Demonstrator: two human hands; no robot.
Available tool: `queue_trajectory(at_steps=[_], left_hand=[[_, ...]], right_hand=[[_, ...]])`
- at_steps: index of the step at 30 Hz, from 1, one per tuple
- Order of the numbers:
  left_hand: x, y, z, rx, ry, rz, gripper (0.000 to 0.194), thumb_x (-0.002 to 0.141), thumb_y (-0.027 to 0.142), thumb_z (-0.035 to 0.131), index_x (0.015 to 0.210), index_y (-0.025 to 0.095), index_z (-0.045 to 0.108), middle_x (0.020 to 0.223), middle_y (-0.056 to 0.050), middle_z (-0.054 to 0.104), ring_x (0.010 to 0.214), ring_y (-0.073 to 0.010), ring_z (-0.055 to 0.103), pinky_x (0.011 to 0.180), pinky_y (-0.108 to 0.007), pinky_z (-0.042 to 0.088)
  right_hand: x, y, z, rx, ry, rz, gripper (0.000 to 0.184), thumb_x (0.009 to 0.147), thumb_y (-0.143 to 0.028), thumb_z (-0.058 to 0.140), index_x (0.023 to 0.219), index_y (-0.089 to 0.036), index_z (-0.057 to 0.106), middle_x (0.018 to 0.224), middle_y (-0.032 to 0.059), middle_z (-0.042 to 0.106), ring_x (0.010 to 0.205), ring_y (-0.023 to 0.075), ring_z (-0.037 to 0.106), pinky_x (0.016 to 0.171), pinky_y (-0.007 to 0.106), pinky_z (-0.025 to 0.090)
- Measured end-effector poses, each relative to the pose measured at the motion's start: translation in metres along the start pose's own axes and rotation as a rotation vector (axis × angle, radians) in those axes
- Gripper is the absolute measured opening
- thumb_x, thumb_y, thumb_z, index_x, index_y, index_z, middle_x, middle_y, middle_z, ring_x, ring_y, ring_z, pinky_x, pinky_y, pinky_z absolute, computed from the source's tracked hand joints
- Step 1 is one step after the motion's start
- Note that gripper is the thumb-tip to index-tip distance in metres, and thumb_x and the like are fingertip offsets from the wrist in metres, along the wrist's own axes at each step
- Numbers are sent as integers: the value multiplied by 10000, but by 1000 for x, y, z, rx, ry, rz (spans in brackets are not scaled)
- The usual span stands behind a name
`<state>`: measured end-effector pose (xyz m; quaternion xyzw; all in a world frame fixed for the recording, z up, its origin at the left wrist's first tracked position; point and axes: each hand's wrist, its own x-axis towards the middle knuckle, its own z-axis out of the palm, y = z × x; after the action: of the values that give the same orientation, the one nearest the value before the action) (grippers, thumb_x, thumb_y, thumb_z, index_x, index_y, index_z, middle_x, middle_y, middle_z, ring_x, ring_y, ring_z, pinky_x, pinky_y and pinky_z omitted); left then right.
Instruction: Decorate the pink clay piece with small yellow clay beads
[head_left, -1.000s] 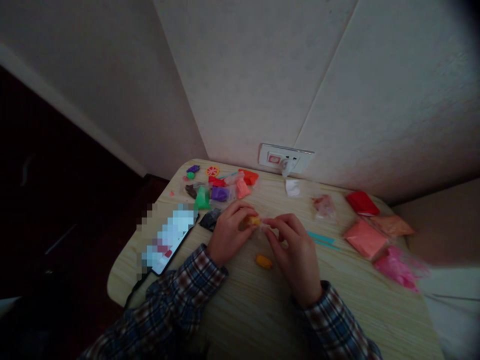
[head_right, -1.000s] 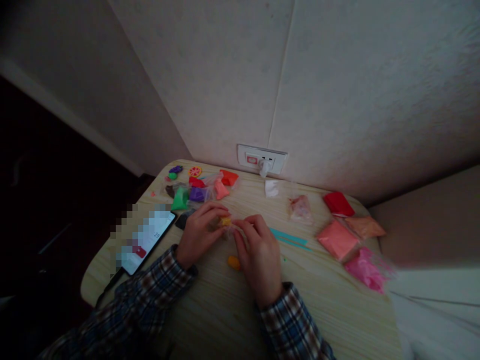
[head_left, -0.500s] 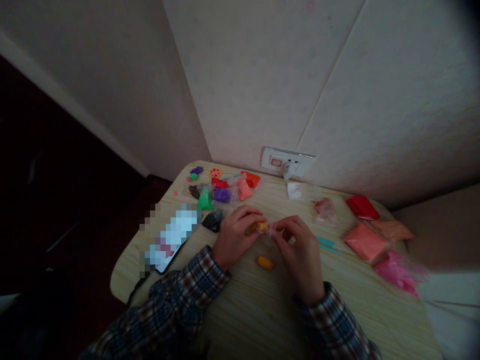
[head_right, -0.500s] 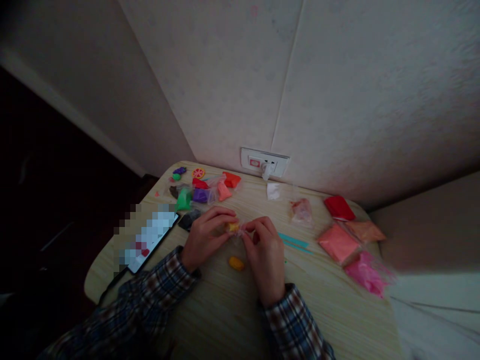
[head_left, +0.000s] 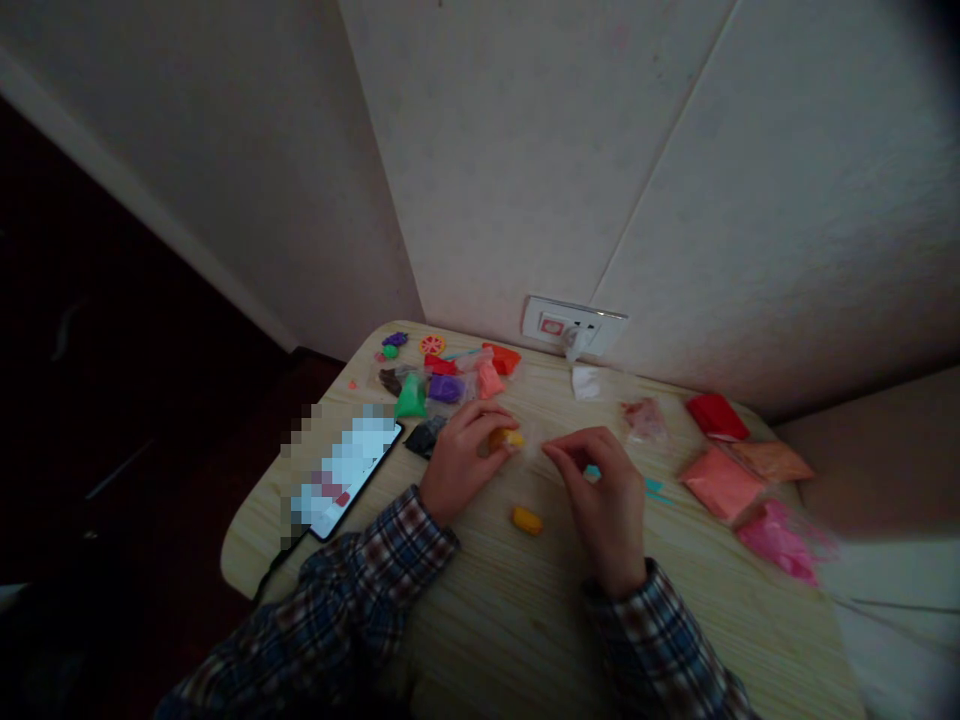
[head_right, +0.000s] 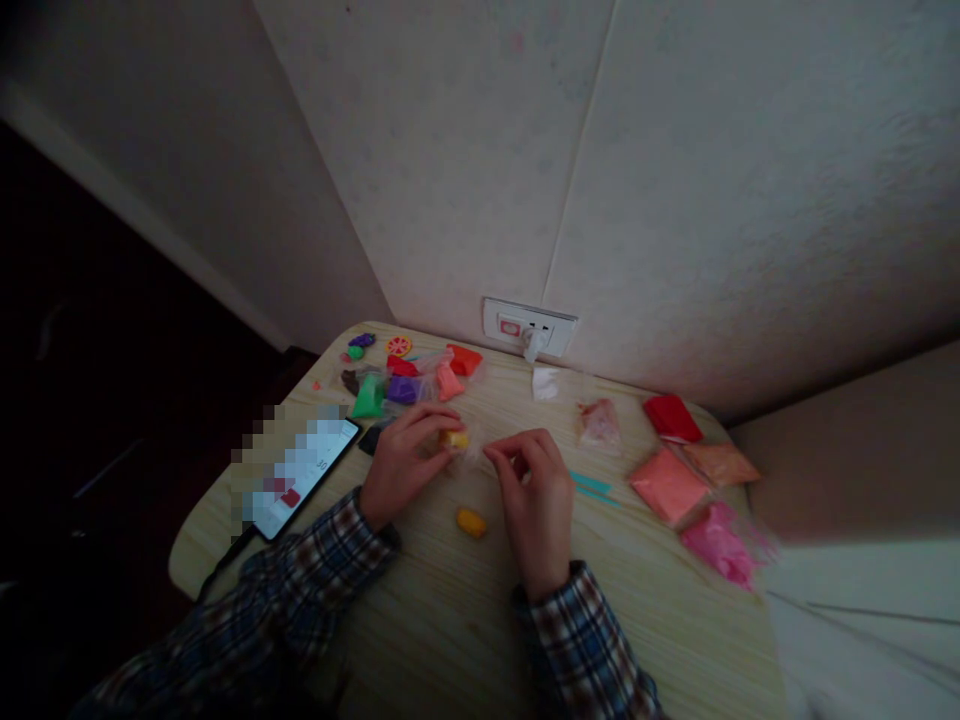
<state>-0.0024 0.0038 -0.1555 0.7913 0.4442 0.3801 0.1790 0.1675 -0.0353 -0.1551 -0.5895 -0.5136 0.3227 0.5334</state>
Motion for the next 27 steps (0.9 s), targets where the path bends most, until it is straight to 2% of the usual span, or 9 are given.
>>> queue_trajectory(at_steps=[4,7,10,13,17,20,22,24,27], left_hand=[[1,-10,-5,68,3,-42,287,798,31,632,1054,159,658,1145,-97,625,1068,-228,635,954,-401,541],[-1,-15,-3,117,-27,-35,350,798,20,598,1118,155,635,1201,-116,592,1098,-242,620,977,-428,530],[-2,-17,1,153,-58,7,429,792,5,565,1189,163,606,1240,-119,579,1153,-244,593,1015,-423,505],[-3,-14,0,183,-54,55,478,800,14,553,1254,163,568,1267,-127,579,1207,-257,554,1041,-432,468],[-4,-6,-6,215,11,114,387,878,145,574,1263,167,557,1248,-144,610,1189,-296,548,1007,-498,413],[-9,-3,-8,184,22,236,237,920,254,569,1146,198,616,1103,-96,670,1078,-251,596,958,-435,421],[-14,-2,-7,128,-31,388,217,918,340,594,1079,200,633,1014,-75,688,1012,-231,608,917,-395,428],[-19,-1,-5,85,-143,521,306,885,438,637,1059,186,633,996,-80,699,1004,-243,603,897,-396,417],[-24,2,-4,106,-364,544,309,837,426,705,1024,189,640,1040,-80,710,1049,-267,590,907,-418,384]], right_hand=[[4,4,-1,194,-1,150,175,762,-382,727,768,-208,709,720,8,609,654,158,499,621,307,398],[5,4,-2,370,-28,257,290,752,-489,719,767,-201,695,612,-27,516,575,130,438,565,283,370],[6,1,-3,529,-53,311,387,727,-579,717,682,-205,624,594,-48,433,550,108,388,562,273,378],[6,-2,-4,626,-68,333,414,696,-582,753,658,-204,589,641,-46,425,557,94,362,558,257,381],[6,-3,-5,662,-86,339,375,687,-537,784,722,-200,623,683,-43,435,568,90,352,551,247,379],[6,-2,-6,661,-98,322,386,711,-557,752,715,-205,591,704,-41,433,565,89,339,551,255,377],[6,-1,-8,652,-101,303,423,726,-585,724,669,-212,533,689,-46,408,564,93,334,554,259,374],[5,0,-12,627,-111,286,428,739,-589,712,662,-217,515,669,-49,393,566,99,342,560,264,375],[2,2,-20,574,-145,267,346,746,-522,739,725,-219,574,631,-54,399,560,109,355,550,267,363]])
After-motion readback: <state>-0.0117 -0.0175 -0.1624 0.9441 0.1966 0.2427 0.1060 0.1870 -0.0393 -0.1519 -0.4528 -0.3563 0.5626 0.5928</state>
